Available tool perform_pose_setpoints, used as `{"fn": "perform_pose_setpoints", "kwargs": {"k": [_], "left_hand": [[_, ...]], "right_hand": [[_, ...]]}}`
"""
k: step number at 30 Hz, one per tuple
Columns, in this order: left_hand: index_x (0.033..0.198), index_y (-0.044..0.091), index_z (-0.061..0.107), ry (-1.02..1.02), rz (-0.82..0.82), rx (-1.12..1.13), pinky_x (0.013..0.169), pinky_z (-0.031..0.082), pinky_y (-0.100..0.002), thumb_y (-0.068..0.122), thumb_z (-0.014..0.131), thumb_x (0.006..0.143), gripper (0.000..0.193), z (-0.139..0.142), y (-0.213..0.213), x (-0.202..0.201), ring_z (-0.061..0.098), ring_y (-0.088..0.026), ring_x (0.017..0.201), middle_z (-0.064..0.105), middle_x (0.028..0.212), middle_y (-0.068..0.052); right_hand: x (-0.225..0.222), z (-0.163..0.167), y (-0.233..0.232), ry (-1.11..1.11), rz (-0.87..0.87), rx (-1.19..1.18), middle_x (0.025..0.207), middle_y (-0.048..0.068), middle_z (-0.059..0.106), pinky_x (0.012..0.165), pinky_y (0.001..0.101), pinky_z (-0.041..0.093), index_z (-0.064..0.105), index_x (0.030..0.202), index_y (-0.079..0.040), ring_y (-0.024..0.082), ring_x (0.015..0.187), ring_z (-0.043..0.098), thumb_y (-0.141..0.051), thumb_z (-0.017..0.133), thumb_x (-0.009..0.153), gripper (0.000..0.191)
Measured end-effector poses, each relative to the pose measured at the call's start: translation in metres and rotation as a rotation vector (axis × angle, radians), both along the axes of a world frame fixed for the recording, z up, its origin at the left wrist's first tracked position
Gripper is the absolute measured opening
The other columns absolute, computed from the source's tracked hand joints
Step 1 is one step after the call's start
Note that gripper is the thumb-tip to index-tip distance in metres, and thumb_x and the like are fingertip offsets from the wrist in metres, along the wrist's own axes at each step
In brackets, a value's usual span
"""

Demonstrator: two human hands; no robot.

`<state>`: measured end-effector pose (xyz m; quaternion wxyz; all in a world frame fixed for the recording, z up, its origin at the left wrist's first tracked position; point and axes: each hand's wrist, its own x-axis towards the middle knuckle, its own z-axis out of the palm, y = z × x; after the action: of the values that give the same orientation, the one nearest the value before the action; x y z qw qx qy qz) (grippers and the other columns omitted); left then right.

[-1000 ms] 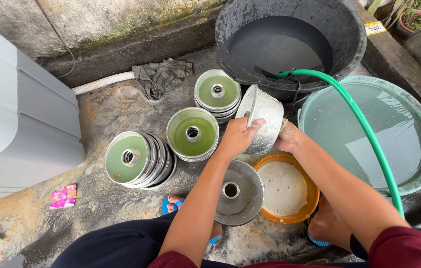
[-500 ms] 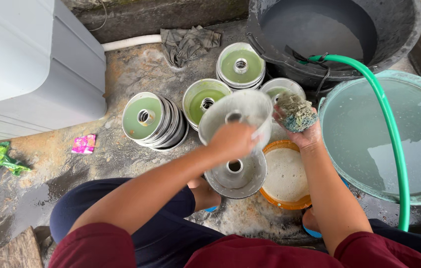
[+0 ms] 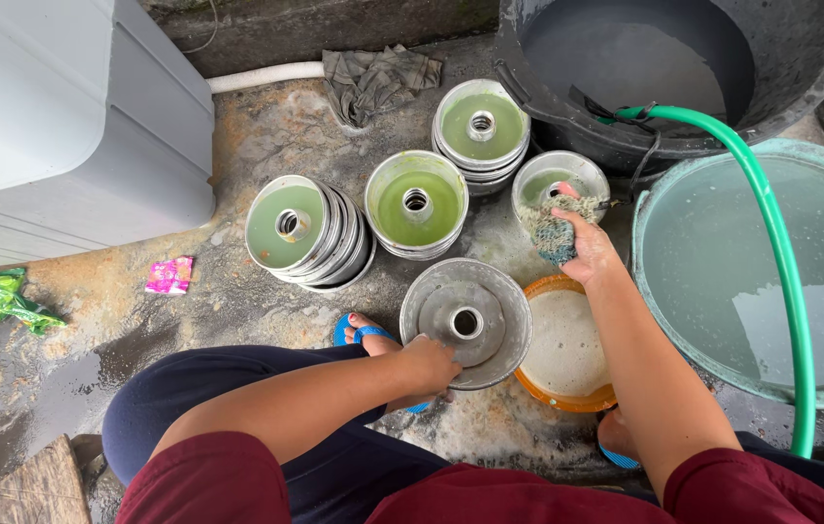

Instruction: The person scrubs the interior and exterior of cylindrical metal parts with a sponge, then rinses them with a hose. The cleaned parts are stacked on the ground.

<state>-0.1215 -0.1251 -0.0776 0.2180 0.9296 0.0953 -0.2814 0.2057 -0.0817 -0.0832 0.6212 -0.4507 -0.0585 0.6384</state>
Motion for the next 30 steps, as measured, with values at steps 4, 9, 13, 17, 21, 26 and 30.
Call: {"fn": "perform_pose_setpoints", "kwargs": {"k": [4, 9, 13, 17, 21, 26, 30], "left_hand": [[0.103, 0.009, 0.073, -0.122, 0.389, -0.475, 0.076, 0.057, -0.039, 0.051, 0.072, 0.085, 0.045, 0.032, 0.077, 0.016, 0.073, -0.023, 0.086, 0.077, 0.097, -0.01], [0.101, 0.005, 0.069, -0.29, 0.972, 0.246, 0.078, 0.055, -0.044, 0.038, 0.065, 0.097, 0.034, 0.026, 0.197, 0.024, 0.069, -0.031, 0.091, 0.068, 0.098, -0.015], [0.126, 0.004, 0.06, -0.169, 1.079, 0.504, 0.092, 0.055, -0.045, 0.013, 0.067, 0.09, 0.038, -0.014, 0.243, 0.019, 0.061, -0.039, 0.117, 0.055, 0.133, -0.021], [0.13, 0.003, 0.055, -0.215, 1.236, 0.528, 0.09, 0.057, -0.045, 0.009, 0.062, 0.094, 0.038, -0.037, 0.249, 0.025, 0.064, -0.041, 0.114, 0.054, 0.135, -0.021], [0.143, 0.006, 0.043, -0.358, 1.452, 0.415, 0.086, 0.057, -0.048, 0.007, 0.055, 0.1, 0.044, -0.034, 0.258, 0.024, 0.067, -0.043, 0.106, 0.059, 0.129, -0.025], [0.131, 0.007, 0.054, -0.362, 1.509, 0.266, 0.094, 0.055, -0.048, 0.016, 0.065, 0.091, 0.042, -0.012, 0.288, 0.006, 0.069, -0.041, 0.109, 0.071, 0.117, -0.021], [0.134, 0.009, 0.055, -0.439, 1.521, 0.195, 0.092, 0.056, -0.046, 0.017, 0.067, 0.089, 0.047, -0.007, 0.287, 0.014, 0.069, -0.04, 0.107, 0.07, 0.116, -0.022]], "right_hand": [[-0.024, 0.005, 0.032, -0.479, 0.178, -0.045, 0.109, 0.011, 0.071, 0.083, 0.0478, 0.054, 0.074, 0.113, -0.013, 0.03, 0.099, 0.067, -0.028, 0.083, 0.084, 0.033], [-0.066, 0.011, 0.08, -1.42, 0.66, -0.217, 0.111, 0.013, 0.077, 0.097, 0.0434, 0.054, 0.078, 0.117, -0.018, 0.031, 0.106, 0.072, -0.053, 0.078, 0.079, 0.052], [-0.092, 0.002, 0.099, -1.682, 0.796, -0.227, 0.121, 0.018, 0.07, 0.094, 0.048, 0.053, 0.068, 0.127, -0.008, 0.036, 0.113, 0.066, -0.059, 0.078, 0.081, 0.07], [-0.105, -0.012, 0.105, -1.428, 0.73, -0.401, 0.125, 0.022, 0.071, 0.101, 0.0445, 0.054, 0.062, 0.138, -0.004, 0.036, 0.116, 0.069, -0.043, 0.079, 0.078, 0.074], [-0.107, -0.011, 0.113, -0.954, 0.39, -0.497, 0.137, 0.025, 0.062, 0.105, 0.0483, 0.05, 0.043, 0.149, 0.0, 0.036, 0.125, 0.063, -0.022, 0.081, 0.071, 0.09], [-0.09, 0.024, 0.129, -0.804, 0.352, -0.449, 0.148, 0.027, 0.05, 0.111, 0.0646, 0.03, 0.035, 0.155, 0.003, 0.041, 0.136, 0.048, -0.016, 0.076, 0.077, 0.09], [-0.084, 0.078, 0.137, -1.537, 0.322, -0.089, 0.118, 0.02, 0.072, 0.1, 0.0468, 0.056, 0.074, 0.115, -0.004, 0.035, 0.108, 0.071, -0.026, 0.075, 0.087, 0.036]]}}
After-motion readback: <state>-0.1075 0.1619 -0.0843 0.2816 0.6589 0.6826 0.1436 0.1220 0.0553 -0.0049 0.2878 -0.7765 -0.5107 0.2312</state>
